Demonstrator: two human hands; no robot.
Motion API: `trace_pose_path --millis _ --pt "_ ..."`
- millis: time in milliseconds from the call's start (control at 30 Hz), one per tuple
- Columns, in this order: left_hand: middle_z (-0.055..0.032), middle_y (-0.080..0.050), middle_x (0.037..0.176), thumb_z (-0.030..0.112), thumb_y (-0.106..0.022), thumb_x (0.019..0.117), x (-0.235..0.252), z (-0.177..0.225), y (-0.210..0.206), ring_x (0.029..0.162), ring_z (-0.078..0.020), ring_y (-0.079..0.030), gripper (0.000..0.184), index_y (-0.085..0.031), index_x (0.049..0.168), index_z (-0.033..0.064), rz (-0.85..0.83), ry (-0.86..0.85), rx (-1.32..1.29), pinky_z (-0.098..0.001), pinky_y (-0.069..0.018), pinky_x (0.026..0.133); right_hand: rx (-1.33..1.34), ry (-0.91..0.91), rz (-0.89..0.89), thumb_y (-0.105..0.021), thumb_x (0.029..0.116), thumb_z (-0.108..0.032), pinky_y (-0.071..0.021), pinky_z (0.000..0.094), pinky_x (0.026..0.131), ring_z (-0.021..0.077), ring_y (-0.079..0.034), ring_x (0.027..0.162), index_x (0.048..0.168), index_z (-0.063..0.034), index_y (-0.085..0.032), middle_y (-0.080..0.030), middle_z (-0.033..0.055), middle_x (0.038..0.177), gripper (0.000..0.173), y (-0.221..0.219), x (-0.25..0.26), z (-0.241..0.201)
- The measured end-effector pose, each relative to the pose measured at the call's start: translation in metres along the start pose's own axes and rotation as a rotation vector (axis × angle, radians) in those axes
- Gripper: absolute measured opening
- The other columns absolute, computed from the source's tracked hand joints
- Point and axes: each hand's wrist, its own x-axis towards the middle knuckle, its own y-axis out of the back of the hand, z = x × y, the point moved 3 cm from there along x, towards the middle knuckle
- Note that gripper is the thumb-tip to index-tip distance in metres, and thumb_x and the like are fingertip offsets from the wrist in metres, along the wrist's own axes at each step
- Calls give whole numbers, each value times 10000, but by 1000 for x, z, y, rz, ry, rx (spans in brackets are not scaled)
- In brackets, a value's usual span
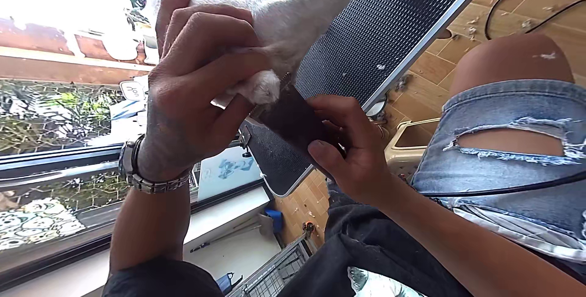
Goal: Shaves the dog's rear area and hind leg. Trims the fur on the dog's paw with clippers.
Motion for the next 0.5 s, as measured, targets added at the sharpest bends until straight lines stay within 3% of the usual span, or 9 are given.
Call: trace_pose_path --millis 167,400,500 --pt "-142 -663 1220 220 -582 1012 -1 0 0 1326 -285 -533 215 -724 1087 77 0 2 -6 -615 -204 1208 -21 35 -25 -606 973 -128 -618 229 786 70 -683 959 1318 48 -519 -663 74 1129 397 4 -2 -6" --pt "-137 -662 1223 179 -608 995 -4 -2 0 1330 -296 -532 169 -724 1069 82 -2 -4 -19 -630 -204 1210 -219 -85 -71 -653 968 -167 -606 221 662 51 -681 832 1309 -25 -592 -698 28 1076 374 23 4 5" --pt "-132 -661 1220 206 -600 1006 -5 -3 0 1338 -291 -524 183 -724 1073 90 -7 -6 -24 -631 -197 1212 -273 -33 -123 -678 948 -152 -613 217 739 56 -688 908 1316 -1 -598 -696 47 1121 406 31 17 -5"
